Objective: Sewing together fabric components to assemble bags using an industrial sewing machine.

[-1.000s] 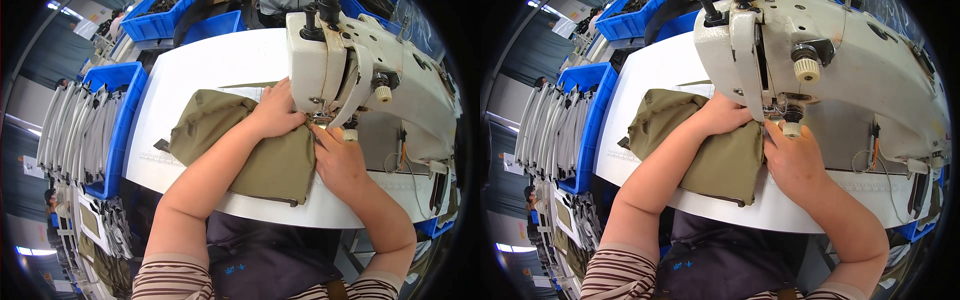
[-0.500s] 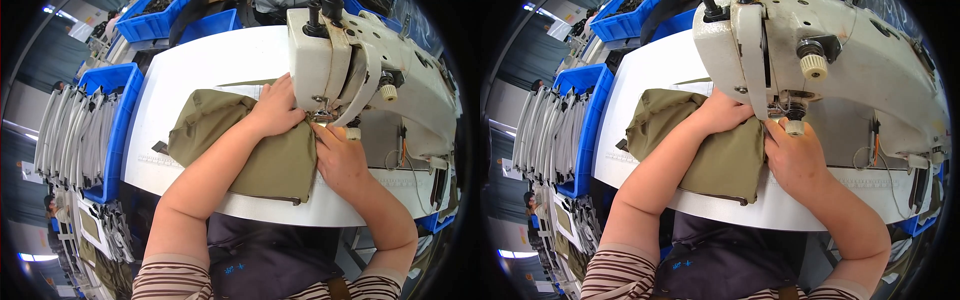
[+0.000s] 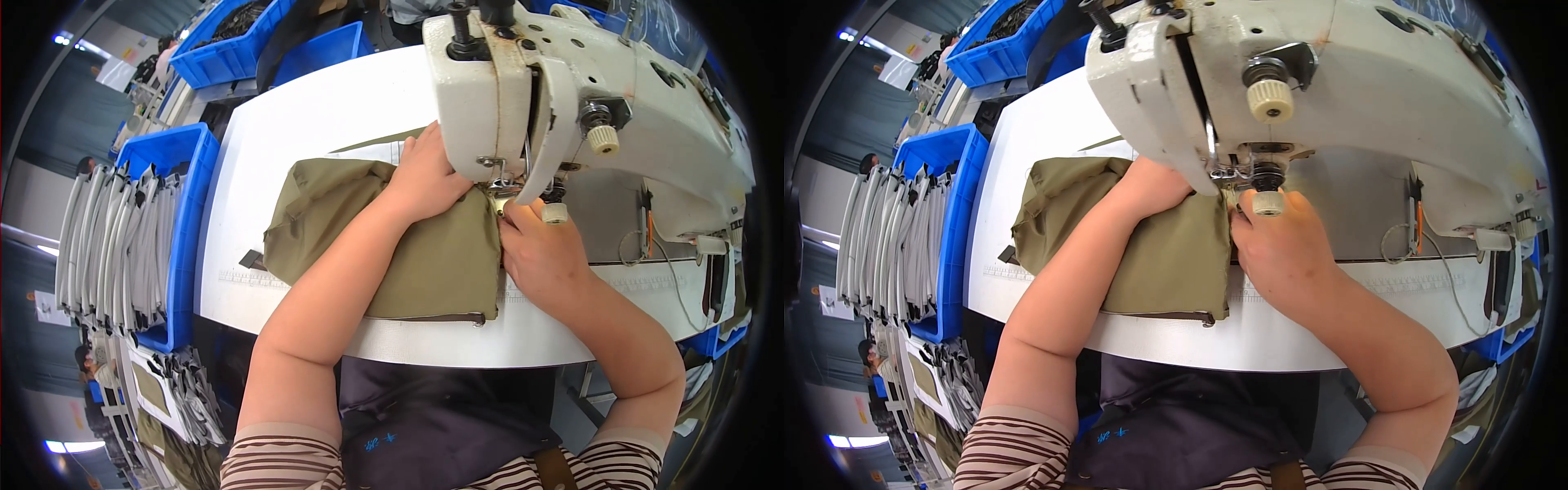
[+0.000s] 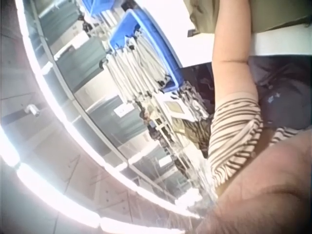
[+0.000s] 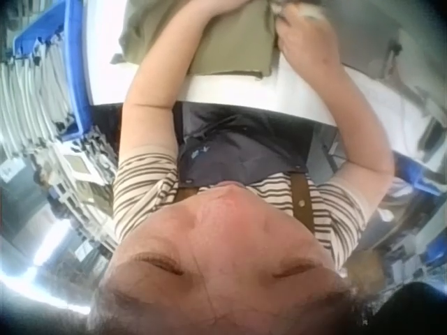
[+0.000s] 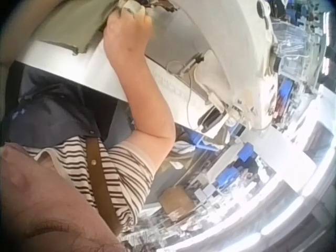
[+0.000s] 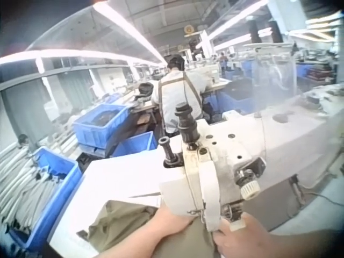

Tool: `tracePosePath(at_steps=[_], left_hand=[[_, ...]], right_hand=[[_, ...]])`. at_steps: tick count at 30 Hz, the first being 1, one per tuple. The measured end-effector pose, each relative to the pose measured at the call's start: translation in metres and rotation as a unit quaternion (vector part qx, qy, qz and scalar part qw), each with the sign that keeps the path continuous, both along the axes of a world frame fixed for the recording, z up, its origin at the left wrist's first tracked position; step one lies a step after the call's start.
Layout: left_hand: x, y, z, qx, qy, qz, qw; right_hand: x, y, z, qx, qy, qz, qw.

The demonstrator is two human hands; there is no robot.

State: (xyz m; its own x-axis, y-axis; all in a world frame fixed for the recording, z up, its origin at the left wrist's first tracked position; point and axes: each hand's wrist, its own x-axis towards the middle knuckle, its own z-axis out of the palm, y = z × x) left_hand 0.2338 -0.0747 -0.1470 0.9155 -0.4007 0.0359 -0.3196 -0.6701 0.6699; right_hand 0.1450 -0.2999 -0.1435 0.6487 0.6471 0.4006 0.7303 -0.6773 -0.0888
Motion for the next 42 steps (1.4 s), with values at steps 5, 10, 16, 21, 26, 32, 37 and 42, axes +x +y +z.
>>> tracePosePath(at_steps=[5,10,16,21,26,32,37,42], left_hand=[[-0.009,-0.003,0.013,0.005,-0.013,0.012,1.000],[-0.015,-0.005,0.020,0.014,-0.033,0.019,0.999],[-0.015,-0.005,0.017,-0.033,-0.016,0.017,0.999],[-0.016,-0.002,0.015,-0.048,-0.023,-0.002,0.999],[-0.014,-0.003,0.017,-0.034,-0.025,-0.002,0.999],[-0.012,0.000,0.011,-0.025,-0.057,-0.003,0.998],[-0.013,-0.002,0.011,-0.044,-0.025,0.008,0.999],[-0.028,0.022,0.005,-0.040,-0.021,-0.060,0.997]], right_hand=[[0.000,0.000,-0.008,-0.009,-0.004,-0.022,1.000],[0.000,-0.003,-0.007,-0.028,0.006,-0.004,1.000],[0.002,-0.002,-0.016,-0.078,-0.007,0.011,0.997],[-0.002,-0.003,-0.008,-0.072,-0.004,0.031,0.997],[-0.002,-0.004,-0.007,-0.069,-0.015,0.021,0.997],[-0.002,-0.003,-0.004,-0.051,0.022,0.012,0.998],[-0.002,-0.005,0.000,-0.059,0.022,-0.003,0.998],[-0.005,-0.001,0.006,0.045,0.074,0.015,0.996]])
